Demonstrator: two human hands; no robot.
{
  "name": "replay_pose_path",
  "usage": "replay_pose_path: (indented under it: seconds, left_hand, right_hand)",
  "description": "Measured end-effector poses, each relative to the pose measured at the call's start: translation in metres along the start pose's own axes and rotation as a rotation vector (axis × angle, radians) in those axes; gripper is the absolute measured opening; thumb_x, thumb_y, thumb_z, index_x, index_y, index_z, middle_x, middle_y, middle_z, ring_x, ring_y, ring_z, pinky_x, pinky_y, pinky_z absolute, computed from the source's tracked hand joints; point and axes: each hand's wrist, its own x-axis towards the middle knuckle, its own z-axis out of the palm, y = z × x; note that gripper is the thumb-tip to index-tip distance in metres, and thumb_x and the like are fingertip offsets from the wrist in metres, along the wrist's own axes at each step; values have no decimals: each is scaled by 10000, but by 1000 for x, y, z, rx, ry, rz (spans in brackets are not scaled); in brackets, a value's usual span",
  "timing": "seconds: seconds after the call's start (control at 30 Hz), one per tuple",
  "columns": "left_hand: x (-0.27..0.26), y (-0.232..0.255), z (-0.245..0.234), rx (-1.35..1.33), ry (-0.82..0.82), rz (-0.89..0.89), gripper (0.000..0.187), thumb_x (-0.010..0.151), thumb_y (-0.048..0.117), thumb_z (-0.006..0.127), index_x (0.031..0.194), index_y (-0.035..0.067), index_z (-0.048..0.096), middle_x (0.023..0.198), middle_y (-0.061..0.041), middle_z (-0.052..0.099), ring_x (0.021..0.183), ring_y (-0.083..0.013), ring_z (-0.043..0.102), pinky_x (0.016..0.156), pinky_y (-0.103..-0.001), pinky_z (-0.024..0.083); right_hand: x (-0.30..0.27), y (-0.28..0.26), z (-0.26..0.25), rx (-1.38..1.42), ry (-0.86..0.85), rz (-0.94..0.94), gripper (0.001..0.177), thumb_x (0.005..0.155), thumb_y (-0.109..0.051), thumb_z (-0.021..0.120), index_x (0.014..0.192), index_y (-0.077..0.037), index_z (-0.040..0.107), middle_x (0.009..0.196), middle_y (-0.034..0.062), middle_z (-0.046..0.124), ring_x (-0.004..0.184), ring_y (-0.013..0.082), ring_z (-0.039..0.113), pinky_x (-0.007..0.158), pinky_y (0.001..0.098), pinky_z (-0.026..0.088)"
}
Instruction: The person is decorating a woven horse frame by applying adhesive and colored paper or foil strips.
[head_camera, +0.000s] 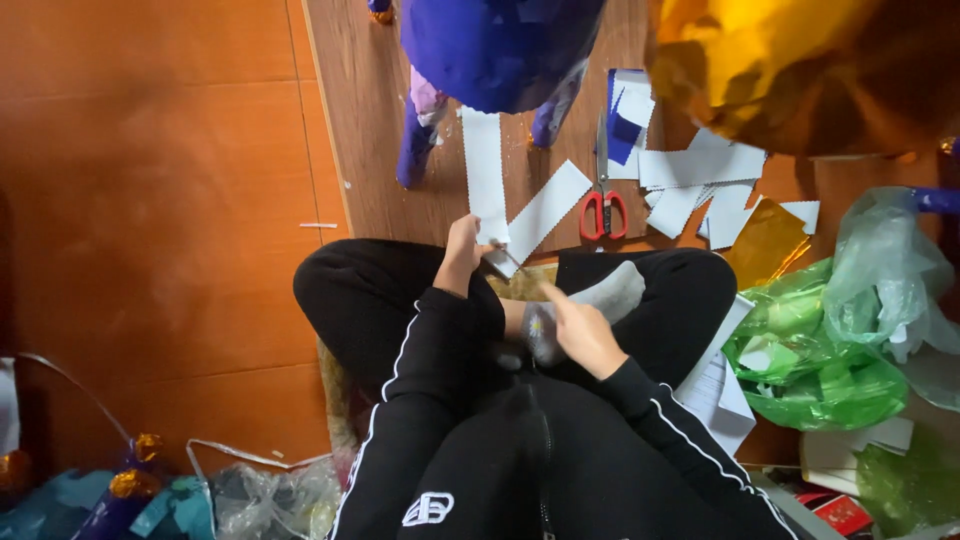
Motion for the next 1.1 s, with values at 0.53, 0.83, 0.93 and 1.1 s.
replay_pose_path:
  seconds: [0.53,0.83,0.93,1.1]
  left_hand:
    - [-46,8,11,8,-9,-11,644,872,39,485,1380,-235,200,1443,-414,-17,1259,-723,197,806,-816,436]
    - [-42,10,8,-18,-58,-34,585,914,50,495,1305,-259,189,1425,-420,-47,1273,-714,160,857,-841,422]
    - [-21,0,-1,-38,-66,-39,592,926,69,498,1312,-249,181,1433,-426,-82,1286,-716,129,880,-825,421]
    - [-33,8,8,-2,-60,-48,569,923,57,484,1300,-271,212,1420,-398,-25,1267,-666,217,871,-807,449]
  right_hand:
    - [180,-29,-7,96,379,-198,477,891,-21,451,1363,-31,522,945,268,659,887,476,665,790,560,554]
    - [226,36,19,519,259,-119,539,843,-59,566,1381,-72,572,982,178,718,922,328,695,817,444,558]
    - [210,43,14,567,222,-49,411,1009,-195,404,1352,-61,587,701,74,709,739,236,687,685,363,555]
    - [190,31,-12,828,128,97,383,1045,-156,359,1362,-17,524,613,150,615,347,160,482,260,242,417]
